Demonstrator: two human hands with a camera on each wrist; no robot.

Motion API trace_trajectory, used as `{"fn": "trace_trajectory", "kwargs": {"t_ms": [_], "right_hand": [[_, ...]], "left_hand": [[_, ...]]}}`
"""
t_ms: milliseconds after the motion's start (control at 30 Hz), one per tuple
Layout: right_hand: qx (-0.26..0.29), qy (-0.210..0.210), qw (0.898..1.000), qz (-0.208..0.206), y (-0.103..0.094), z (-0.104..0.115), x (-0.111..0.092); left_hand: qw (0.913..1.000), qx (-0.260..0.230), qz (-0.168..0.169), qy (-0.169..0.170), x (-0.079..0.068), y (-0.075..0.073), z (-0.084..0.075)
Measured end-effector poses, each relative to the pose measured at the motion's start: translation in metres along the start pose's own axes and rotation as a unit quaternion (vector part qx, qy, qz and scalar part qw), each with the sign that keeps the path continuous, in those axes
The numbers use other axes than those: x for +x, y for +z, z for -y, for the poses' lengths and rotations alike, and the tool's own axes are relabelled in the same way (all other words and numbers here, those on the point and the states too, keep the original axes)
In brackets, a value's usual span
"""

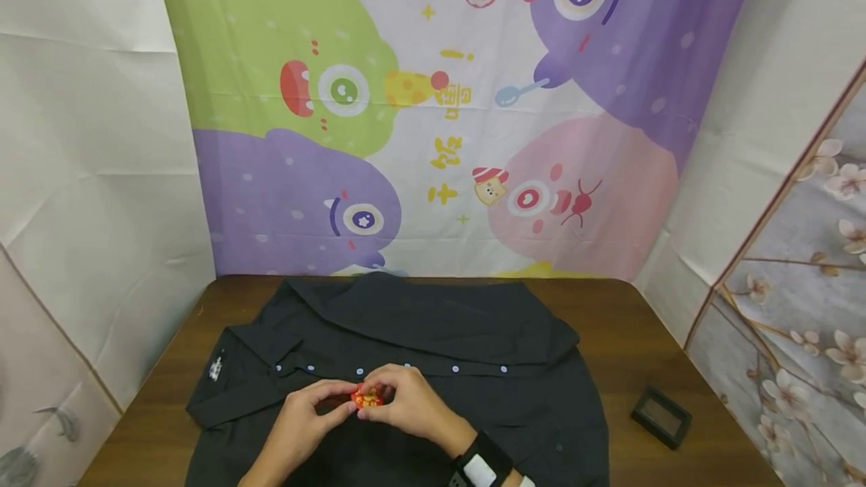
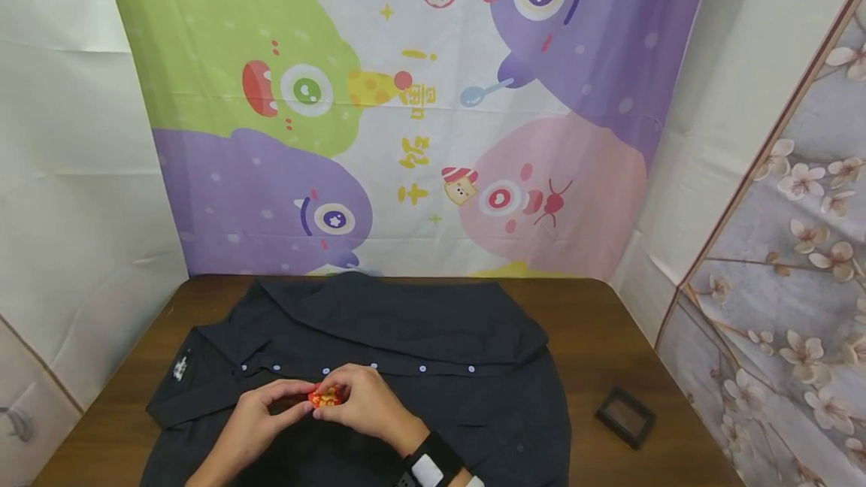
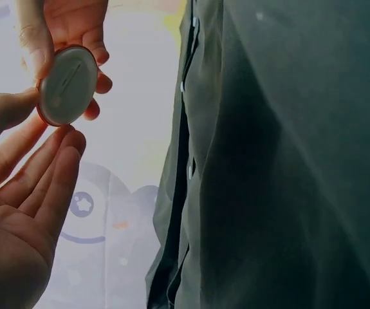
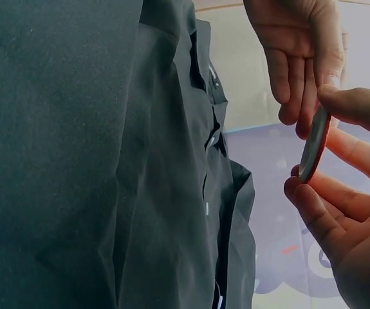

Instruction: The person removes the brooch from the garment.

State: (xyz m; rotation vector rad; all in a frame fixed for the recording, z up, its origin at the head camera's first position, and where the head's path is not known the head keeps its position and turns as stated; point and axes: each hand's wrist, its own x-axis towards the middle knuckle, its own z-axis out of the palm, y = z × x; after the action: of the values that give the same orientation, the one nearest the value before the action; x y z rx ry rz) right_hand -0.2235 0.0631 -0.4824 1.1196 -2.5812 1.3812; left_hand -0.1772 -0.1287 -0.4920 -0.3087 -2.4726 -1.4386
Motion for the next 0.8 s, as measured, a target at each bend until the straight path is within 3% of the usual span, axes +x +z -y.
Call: {"fn": "trace_trajectory", "kwargs": {"t_ms": [333, 600, 800], "right_hand": [[-0.020, -0.022, 1.000, -0.010, -0.001, 0.000, 0.001], [-0.036, -0.043, 0.998, -0.030, -0.003, -0.004, -0.001], [-0.049, -0.057, 0.996, -0.051, -0.005, -0.003, -0.002]], "left_hand": [[0.9991, 0.037, -0.008, 0.020, 0.003, 0.000, -0.002], [0.9890, 0.143, -0.020, 0.034, 0.003, 0.002, -0.012], [0.9884, 0.147, -0.017, 0.032, 0.005, 0.003, -0.012]]}}
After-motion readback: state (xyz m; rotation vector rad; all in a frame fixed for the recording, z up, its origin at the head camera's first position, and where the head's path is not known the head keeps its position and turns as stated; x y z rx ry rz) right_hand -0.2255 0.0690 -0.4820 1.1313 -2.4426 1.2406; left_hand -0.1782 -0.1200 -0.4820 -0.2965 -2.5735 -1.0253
